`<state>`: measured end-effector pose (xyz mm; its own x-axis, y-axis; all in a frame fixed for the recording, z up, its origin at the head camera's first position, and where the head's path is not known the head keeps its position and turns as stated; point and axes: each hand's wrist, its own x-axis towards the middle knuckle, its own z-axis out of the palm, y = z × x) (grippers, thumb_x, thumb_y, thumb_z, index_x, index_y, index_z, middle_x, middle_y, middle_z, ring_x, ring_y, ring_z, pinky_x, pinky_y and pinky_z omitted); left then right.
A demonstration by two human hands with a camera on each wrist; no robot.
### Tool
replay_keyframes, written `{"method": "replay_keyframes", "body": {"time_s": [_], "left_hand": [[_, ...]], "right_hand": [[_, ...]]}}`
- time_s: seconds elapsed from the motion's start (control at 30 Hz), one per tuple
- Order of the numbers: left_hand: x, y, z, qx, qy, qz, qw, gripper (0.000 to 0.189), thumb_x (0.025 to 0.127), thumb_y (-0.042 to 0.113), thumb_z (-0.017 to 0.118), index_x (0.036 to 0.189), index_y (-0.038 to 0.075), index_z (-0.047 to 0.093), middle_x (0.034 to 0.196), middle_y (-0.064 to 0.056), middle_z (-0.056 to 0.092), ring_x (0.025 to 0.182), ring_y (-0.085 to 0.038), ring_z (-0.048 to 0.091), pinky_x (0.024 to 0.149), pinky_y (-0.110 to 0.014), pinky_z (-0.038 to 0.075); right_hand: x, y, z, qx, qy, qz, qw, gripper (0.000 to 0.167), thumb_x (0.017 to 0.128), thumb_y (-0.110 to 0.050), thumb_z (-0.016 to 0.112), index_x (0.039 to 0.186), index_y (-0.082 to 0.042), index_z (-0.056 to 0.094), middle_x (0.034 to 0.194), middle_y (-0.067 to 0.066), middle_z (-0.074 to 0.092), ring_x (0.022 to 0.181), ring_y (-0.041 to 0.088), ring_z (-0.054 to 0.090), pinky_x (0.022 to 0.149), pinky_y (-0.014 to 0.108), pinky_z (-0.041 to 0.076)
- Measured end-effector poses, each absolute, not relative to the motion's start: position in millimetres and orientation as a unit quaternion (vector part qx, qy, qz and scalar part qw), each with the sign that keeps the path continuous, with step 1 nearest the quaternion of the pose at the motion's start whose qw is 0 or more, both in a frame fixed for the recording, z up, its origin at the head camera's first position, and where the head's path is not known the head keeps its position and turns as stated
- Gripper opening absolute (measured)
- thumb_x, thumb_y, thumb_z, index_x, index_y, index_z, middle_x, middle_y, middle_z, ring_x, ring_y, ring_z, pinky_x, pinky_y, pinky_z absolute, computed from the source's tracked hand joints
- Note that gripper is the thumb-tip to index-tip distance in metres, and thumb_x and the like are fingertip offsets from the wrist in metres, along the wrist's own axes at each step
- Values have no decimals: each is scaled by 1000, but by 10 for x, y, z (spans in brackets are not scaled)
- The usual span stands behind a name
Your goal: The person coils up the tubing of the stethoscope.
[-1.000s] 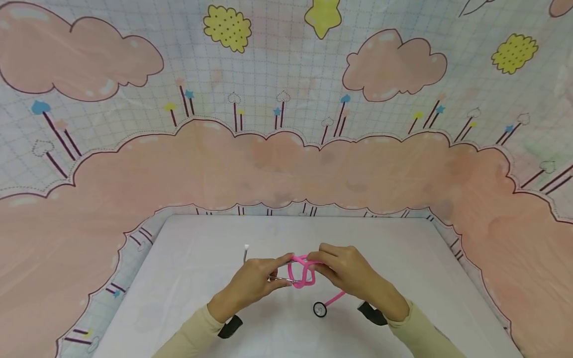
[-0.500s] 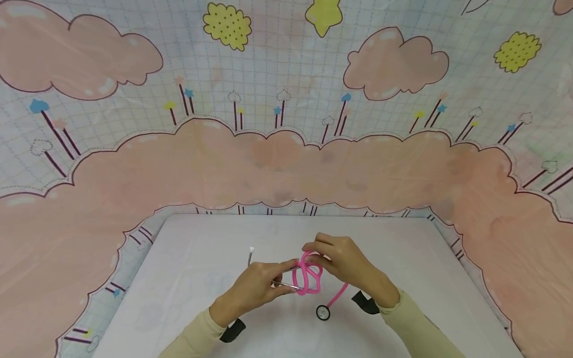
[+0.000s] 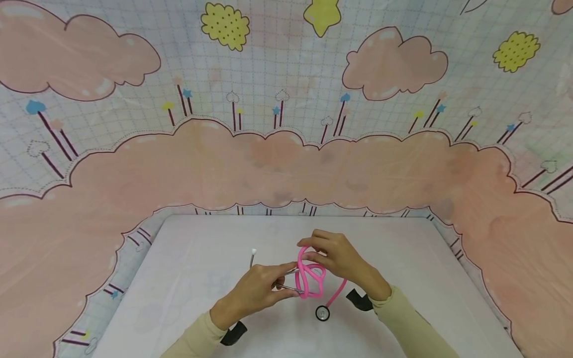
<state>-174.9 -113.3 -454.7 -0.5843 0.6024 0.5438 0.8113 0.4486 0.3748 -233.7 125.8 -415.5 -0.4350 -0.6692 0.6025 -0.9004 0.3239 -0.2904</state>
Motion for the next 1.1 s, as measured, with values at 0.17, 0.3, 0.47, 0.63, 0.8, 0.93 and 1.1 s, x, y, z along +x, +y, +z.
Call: {"method": "replay_keyframes", "body": {"time_s": [0.17, 0.3, 0.47, 0.63, 0.8, 0.93, 1.1], "left_hand": [[-1732, -1132, -4550, -434, -818, -325, 193, 50, 81, 33, 79, 119, 4, 64, 68, 6, 58, 59, 1, 48, 59, -3, 40], [-1729, -1127, -4555, -447, -797, -347, 211, 46, 80, 30, 80, 114, 4, 65, 68, 6, 57, 58, 3, 44, 58, -2, 38], [-1715, -1137, -4558, -435, -796, -361, 217, 47, 77, 27, 82, 112, 4, 61, 68, 6, 56, 58, 4, 41, 56, -3, 36], [-1708, -1144, -4570, -396, -811, -377, 208, 65, 77, 26, 82, 130, 5, 51, 70, 6, 55, 61, 6, 39, 56, -4, 35], [-1741, -1160, -4592, -399, -801, -391, 215, 66, 79, 23, 81, 136, 5, 53, 70, 4, 56, 62, 5, 42, 56, -5, 37], [-1773, -1187, -4605, -397, -789, -413, 222, 64, 80, 18, 80, 136, 3, 54, 72, 3, 57, 62, 5, 42, 55, -5, 38], [-1818, -1218, -4582, -393, -777, -429, 240, 62, 81, 14, 80, 136, 0, 54, 73, 2, 59, 59, 2, 42, 53, -6, 37]], "right_hand": [[-2369, 1232, -4202, 496, -783, 349, 141, 37, 97, -42, 54, 109, -12, 72, 77, -5, 56, 66, 0, 45, 57, 12, 40], [-2401, 1215, -4241, 505, -770, 368, 126, 32, 99, -36, 55, 109, -11, 72, 76, -3, 56, 67, 1, 45, 57, 13, 40], [-2414, 1200, -4325, 488, -777, 384, 105, 23, 99, -26, 58, 107, -11, 72, 74, -3, 57, 67, 1, 46, 58, 15, 42], [-2399, 1167, -4438, 456, -789, 403, 82, 15, 97, -10, 59, 103, -10, 73, 78, -1, 65, 70, 3, 53, 64, 19, 48], [-2348, 1131, -4516, 428, -803, 411, 58, 15, 96, -7, 60, 105, -7, 72, 91, 4, 73, 84, 14, 68, 78, 27, 57], [-2320, 1118, -4549, 399, -817, 415, 37, 21, 98, -9, 58, 114, -5, 71, 102, 7, 75, 92, 19, 69, 83, 28, 57], [-2300, 1140, -4588, 370, -823, 431, 26, 22, 99, -4, 54, 115, -4, 69, 82, 3, 67, 69, 6, 50, 61, 19, 45]]}}
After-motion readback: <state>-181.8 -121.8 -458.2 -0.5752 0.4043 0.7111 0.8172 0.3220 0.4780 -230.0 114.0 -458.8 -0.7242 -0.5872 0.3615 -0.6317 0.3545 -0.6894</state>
